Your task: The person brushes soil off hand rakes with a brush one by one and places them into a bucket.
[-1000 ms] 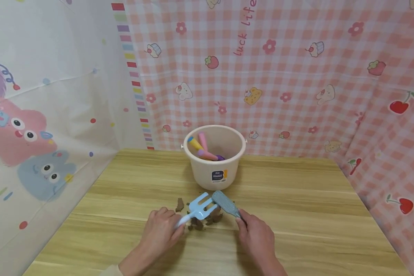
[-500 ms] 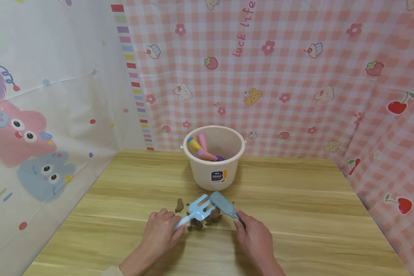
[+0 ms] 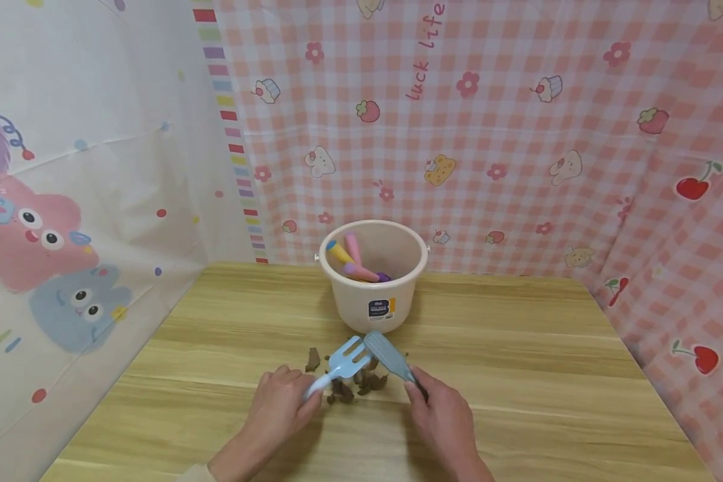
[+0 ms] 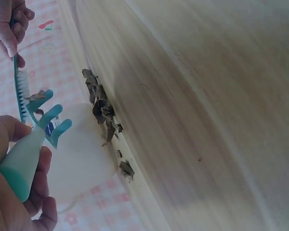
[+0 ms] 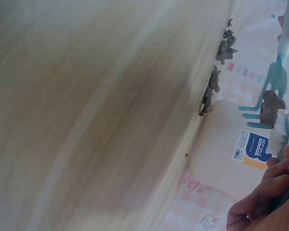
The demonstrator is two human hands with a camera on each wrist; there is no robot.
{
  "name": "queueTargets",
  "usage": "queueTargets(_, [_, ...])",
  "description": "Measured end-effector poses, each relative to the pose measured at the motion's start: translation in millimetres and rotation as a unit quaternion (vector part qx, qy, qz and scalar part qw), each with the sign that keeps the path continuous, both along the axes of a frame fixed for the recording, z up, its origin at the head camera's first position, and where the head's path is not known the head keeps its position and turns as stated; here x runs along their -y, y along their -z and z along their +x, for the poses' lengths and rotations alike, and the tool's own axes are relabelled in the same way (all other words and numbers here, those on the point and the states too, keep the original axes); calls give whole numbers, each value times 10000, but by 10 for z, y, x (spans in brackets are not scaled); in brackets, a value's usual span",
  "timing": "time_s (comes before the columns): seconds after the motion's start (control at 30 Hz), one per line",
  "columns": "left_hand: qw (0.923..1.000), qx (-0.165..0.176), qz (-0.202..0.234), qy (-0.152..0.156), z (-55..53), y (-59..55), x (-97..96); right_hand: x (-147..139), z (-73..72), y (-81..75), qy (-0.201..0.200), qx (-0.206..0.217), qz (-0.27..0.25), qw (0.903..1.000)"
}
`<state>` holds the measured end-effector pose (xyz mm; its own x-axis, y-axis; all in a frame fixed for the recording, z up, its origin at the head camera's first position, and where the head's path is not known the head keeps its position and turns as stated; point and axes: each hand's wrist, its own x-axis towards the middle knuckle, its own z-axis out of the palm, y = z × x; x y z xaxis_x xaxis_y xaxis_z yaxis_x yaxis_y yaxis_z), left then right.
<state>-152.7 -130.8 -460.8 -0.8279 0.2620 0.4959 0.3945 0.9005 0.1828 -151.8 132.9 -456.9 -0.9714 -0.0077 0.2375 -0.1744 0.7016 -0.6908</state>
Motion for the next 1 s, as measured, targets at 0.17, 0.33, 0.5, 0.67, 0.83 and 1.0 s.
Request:
queueTargets(0.17, [9976, 408, 539, 168, -5, -18, 11, 17, 1, -24, 48, -123, 39, 9999])
queueTargets(0.33, [9983, 227, 482, 228, 1, -12, 25, 25, -4, -39, 146, -136, 231, 9995])
queueTargets(0.5, [9999, -8, 121, 64, 13, -6, 39, 24, -5, -35, 144, -37, 237, 9996])
queueTargets(0.67, [10000, -74, 61, 18, 23, -9, 39, 24, -10, -51, -31, 463, -343, 9983])
queueTargets(0.83, [9997, -260, 40, -4, 5, 6, 41, 26, -6, -51, -56, 355, -480, 9982])
queueTargets(1.0, [9993, -371, -28, 18, 13, 12, 48, 7, -10, 13, -6, -838, 652, 9943])
